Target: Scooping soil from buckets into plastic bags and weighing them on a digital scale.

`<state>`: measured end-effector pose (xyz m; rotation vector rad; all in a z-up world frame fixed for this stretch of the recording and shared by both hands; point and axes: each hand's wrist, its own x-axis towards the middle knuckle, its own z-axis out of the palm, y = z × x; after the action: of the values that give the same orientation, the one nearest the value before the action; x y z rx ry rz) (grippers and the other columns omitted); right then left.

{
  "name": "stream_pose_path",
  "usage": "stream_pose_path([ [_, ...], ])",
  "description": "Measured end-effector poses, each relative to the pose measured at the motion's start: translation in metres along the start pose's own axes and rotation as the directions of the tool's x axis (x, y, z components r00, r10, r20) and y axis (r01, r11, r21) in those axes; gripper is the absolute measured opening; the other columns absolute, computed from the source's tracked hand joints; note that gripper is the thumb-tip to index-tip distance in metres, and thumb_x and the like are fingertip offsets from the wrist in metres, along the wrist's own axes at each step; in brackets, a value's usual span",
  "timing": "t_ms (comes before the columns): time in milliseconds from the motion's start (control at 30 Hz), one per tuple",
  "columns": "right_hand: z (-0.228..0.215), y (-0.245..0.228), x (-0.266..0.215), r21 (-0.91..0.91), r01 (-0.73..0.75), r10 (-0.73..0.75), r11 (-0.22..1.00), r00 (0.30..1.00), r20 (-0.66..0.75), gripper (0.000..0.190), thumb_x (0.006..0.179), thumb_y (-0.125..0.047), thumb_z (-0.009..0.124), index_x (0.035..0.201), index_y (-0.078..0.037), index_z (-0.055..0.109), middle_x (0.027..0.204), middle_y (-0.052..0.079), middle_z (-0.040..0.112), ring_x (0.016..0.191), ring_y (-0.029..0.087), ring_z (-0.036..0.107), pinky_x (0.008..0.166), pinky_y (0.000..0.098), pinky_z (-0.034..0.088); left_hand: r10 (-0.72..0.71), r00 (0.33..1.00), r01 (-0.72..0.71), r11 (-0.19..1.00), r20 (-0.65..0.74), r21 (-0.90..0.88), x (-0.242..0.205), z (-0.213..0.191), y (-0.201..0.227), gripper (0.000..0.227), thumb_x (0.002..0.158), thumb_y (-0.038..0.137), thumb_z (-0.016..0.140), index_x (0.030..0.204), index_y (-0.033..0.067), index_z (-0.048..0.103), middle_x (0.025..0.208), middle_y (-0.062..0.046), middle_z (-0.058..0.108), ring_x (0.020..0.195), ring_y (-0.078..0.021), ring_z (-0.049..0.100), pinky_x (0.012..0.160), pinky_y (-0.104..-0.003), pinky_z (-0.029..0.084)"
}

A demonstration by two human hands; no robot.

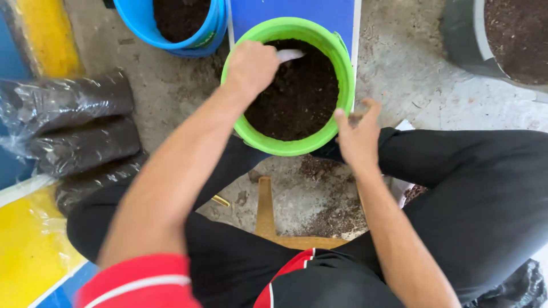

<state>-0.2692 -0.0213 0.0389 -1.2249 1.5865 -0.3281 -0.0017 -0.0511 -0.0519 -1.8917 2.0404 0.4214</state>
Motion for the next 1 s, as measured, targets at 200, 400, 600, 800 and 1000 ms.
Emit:
stream_pose_path([
  [200,0.064,0.089,-0.018,-0.169,0.139,-0.124,0.976,0.988,0.096,0.070,0.089,-0.016,0.070,0.131,0.015,0.023,0.098,0.031,0.068,0.094,0.044,0.070,0.083,0.0473,0.056,0.066,0.998,-0.067,0.997,0.024,0.043,0.026,0.034,0.022,0.029,0.099,0.028,0.059,0.092,0.0114,0.082,0.091,-0.012,0.078,0.083,-0.0320,0.076,0.073,-0.044,0.060],
  [400,0.011,0.104,0.065,-0.199,0.712,-0.649,0.673,0.698,0.302,0.081,0.086,-0.004,0.071,0.146,0.016,0.021,0.123,0.041,0.054,0.111,0.057,0.060,0.093,0.0560,0.050,0.258,0.962,-0.263,0.964,0.093,0.037,-0.040,-0.034,-0.021,0.025,0.091,0.034,0.068,0.087,0.0123,0.080,0.081,-0.011,0.076,0.077,-0.0310,0.075,0.073,-0.046,0.058],
  [600,-0.013,0.002,0.043,-0.077,0.354,-0.346,0.932,0.932,0.103,0.067,0.097,-0.014,0.064,0.152,0.000,0.028,0.111,0.022,0.068,0.095,0.044,0.073,0.083,0.0468,0.056,0.205,0.978,-0.205,0.979,0.030,0.008,-0.048,-0.077,-0.008,0.025,0.094,0.035,0.068,0.086,0.0142,0.080,0.077,-0.011,0.075,0.074,-0.0306,0.075,0.064,-0.045,0.059],
  [800,0.053,0.060,-0.010,-0.286,0.197,-0.169,0.938,0.978,0.121,0.068,0.098,-0.027,0.072,0.134,0.013,0.030,0.101,0.032,0.068,0.093,0.048,0.069,0.082,0.0515,0.053,0.044,0.993,-0.044,0.999,0.111,0.002,0.018,0.031,0.039,0.019,0.087,0.012,0.063,0.088,0.0114,0.082,0.091,-0.009,0.078,0.087,-0.0282,0.076,0.072,-0.041,0.060],
  [1000,0.028,0.085,0.036,-0.285,0.399,-0.351,0.872,0.914,0.203,0.076,0.086,-0.013,0.068,0.138,0.017,0.020,0.097,0.036,0.064,0.090,0.054,0.066,0.079,0.0542,0.054,0.198,0.978,-0.199,0.980,0.069,0.001,-0.020,0.005,0.009,0.017,0.089,0.015,0.063,0.088,0.0119,0.080,0.088,-0.009,0.078,0.082,-0.0293,0.076,0.071,-0.043,0.060],
])
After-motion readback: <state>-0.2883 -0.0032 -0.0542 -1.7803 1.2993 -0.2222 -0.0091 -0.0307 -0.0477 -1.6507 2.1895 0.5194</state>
